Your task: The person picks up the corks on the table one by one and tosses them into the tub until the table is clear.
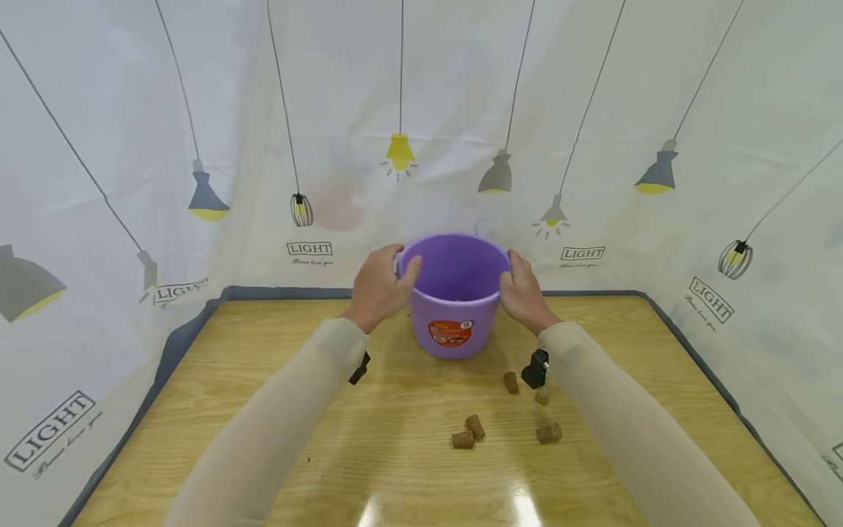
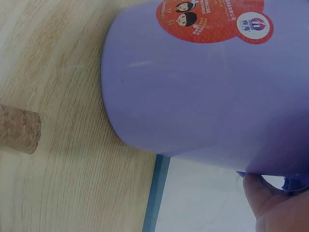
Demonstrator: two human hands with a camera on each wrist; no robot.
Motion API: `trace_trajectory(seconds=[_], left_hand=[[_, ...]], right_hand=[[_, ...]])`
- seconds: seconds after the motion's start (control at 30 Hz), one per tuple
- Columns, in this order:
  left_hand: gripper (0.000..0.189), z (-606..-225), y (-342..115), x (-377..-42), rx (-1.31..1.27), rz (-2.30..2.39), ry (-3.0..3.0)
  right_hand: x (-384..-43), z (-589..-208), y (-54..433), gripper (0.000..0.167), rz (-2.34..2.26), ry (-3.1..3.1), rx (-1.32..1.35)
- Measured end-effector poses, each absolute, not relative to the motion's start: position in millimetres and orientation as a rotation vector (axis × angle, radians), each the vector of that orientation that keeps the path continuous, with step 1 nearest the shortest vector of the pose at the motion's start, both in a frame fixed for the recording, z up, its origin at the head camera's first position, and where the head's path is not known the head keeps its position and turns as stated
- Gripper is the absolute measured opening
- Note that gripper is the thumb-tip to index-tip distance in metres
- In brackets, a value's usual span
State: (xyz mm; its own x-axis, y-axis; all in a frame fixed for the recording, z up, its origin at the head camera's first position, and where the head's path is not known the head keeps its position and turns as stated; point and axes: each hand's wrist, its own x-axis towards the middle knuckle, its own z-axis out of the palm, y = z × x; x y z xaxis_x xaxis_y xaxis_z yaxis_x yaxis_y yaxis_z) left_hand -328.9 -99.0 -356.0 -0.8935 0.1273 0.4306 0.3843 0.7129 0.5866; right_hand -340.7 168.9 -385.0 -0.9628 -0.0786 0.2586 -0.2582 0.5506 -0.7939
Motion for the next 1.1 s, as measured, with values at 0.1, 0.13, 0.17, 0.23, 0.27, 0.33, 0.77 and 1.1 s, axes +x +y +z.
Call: trace_trajectory(seconds=[0.1, 0.13, 0.17, 0.23, 0.27, 0.33, 0.77, 1.1], left_hand=[[0.065, -357, -100, -330, -0.389, -1.026, -2.590], [0.066, -357, -100, -330, -0.387, -1.033, -2.600], [0.067, -358, -101, -331, -0.387, -1.039, -2.604], [0.068, -358, -101, -331, -0.384, -1.050, -2.615], [0.069, -359, -101, -332, -0.384, -1.056, -2.620], [0.069, -361, -101, -334, -0.388, -1.074, -2.626], [0.071, -381, -98, -347, -0.422, -1.261, -2.634], [0.070, -394, -88, -349, -0.323, -1.339, -2.602]], right_hand=[[-341, -385, 169, 0.062, 1.374, -2.595, 0.285], [-341, -385, 169, 0.062, 1.371, -2.592, 0.288], [-341, -385, 169, 0.061, 1.369, -2.589, 0.286], [-342, -385, 169, 0.061, 1.362, -2.583, 0.290], [-342, -385, 170, 0.061, 1.359, -2.580, 0.291], [-343, -386, 170, 0.061, 1.354, -2.580, 0.290], [-342, -386, 169, 0.061, 1.357, -2.586, 0.281], [-342, -387, 169, 0.061, 1.362, -2.582, 0.271]])
